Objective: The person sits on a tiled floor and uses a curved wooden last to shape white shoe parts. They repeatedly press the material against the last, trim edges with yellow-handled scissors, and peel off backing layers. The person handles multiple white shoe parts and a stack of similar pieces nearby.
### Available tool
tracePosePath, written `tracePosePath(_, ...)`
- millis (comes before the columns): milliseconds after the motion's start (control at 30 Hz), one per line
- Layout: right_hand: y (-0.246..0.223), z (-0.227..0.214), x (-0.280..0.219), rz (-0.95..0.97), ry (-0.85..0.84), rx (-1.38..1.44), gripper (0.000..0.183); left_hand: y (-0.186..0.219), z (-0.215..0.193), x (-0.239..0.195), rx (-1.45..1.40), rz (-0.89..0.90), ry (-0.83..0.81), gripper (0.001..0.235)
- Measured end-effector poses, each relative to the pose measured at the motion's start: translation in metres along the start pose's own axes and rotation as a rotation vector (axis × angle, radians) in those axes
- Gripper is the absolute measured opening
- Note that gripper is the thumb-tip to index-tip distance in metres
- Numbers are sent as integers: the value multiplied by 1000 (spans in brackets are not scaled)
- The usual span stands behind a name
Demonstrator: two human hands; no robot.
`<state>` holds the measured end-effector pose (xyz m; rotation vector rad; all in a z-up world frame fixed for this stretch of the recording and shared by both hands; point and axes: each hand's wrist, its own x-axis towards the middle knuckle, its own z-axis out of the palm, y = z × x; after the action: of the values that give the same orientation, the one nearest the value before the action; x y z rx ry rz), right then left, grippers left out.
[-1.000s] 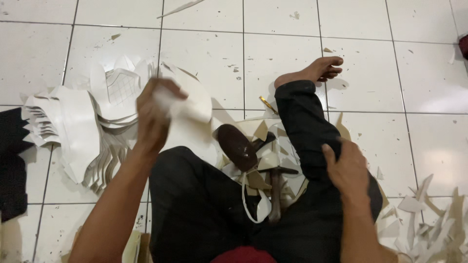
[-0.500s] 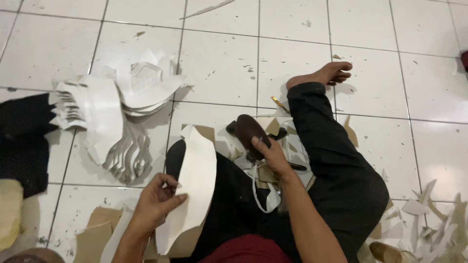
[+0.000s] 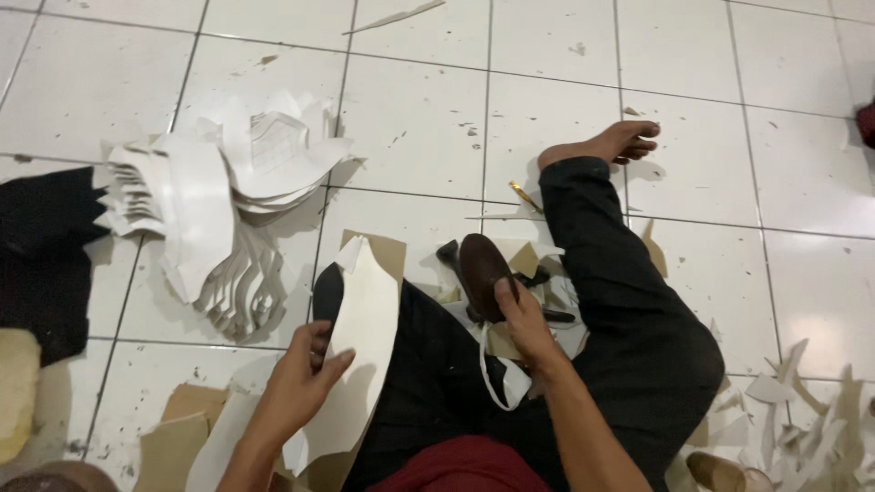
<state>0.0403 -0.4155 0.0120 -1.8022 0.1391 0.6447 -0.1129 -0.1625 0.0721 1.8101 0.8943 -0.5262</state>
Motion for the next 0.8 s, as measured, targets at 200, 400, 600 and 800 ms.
tracePosePath(200,29,-61,-22,-80,104,-654,39,10,20,35,11,140,203,39)
tracePosePath(400,19,-54,-41,376,-156,-1144,45,50,20,27,-325,474,-60,12)
tracePosePath(600,69,-58,-5,345,-191,-930,53,96,28,8,-119,764,-379,43)
tracePosePath(800,24,-51,-47,253,-59,-199,58,96,59,32,90,677,-373,44)
